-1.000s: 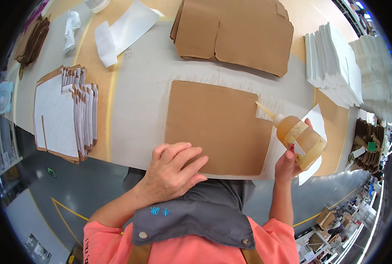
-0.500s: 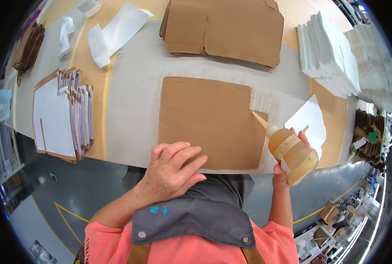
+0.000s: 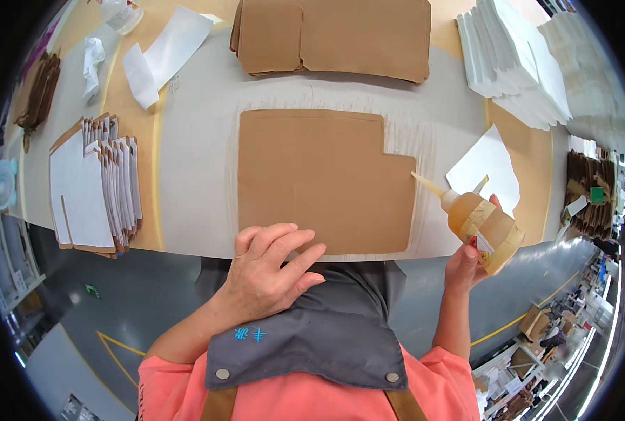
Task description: The recorder is applying glue to brown paper templates and attaching white paper linings as part of a manual assembly process.
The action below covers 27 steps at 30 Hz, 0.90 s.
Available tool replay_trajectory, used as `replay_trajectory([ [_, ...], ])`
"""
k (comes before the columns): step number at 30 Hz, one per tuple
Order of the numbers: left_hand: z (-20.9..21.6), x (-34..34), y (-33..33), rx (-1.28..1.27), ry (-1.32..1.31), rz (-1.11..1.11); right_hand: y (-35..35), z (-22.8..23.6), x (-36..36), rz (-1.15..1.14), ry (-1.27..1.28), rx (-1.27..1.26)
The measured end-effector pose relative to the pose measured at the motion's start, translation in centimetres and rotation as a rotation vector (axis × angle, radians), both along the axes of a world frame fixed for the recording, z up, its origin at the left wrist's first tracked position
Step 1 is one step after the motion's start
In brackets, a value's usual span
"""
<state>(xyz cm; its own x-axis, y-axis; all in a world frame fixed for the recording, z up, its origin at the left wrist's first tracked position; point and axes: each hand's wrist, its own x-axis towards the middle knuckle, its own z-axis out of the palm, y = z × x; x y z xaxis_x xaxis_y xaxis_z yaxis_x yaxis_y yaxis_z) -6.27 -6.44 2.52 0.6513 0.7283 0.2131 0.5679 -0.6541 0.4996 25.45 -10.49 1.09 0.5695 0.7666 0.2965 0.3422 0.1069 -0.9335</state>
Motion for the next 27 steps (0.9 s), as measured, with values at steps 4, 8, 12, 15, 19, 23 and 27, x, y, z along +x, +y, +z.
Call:
replay_trajectory([
  [4,0.3,0.2,-0.7,-0.004,-0.013,-0.011,-1.8,0.1,0.2,0.023,0.019,-0.017],
  [8,0.4,0.3,-1.5,0.000,-0.025,-0.018,-3.8,-0.1,0.2,0.047,0.027,0.036],
  [12,0.6,0.4,-2.0,-0.007,-0.022,-0.027,-6.3,-0.2,0.4,0.051,0.030,0.019],
  [15,0.7,0.4,-2.3,0.000,-0.021,-0.042,-8.0,-0.4,0.3,0.021,0.057,0.020],
  [19,0.7,0.5,-2.8,0.007,-0.034,-0.042,-9.5,-0.6,0.0,0.006,0.064,0.004],
  [23,0.6,0.3,-3.1,0.003,-0.048,-0.041,-9.3,-0.1,-1.2,-0.040,0.116,-0.044],
  [27,0.7,-0.5,-3.4,0.000,-0.043,-0.031,-9.0,-0.5,-2.4,-0.028,0.164,-0.015],
])
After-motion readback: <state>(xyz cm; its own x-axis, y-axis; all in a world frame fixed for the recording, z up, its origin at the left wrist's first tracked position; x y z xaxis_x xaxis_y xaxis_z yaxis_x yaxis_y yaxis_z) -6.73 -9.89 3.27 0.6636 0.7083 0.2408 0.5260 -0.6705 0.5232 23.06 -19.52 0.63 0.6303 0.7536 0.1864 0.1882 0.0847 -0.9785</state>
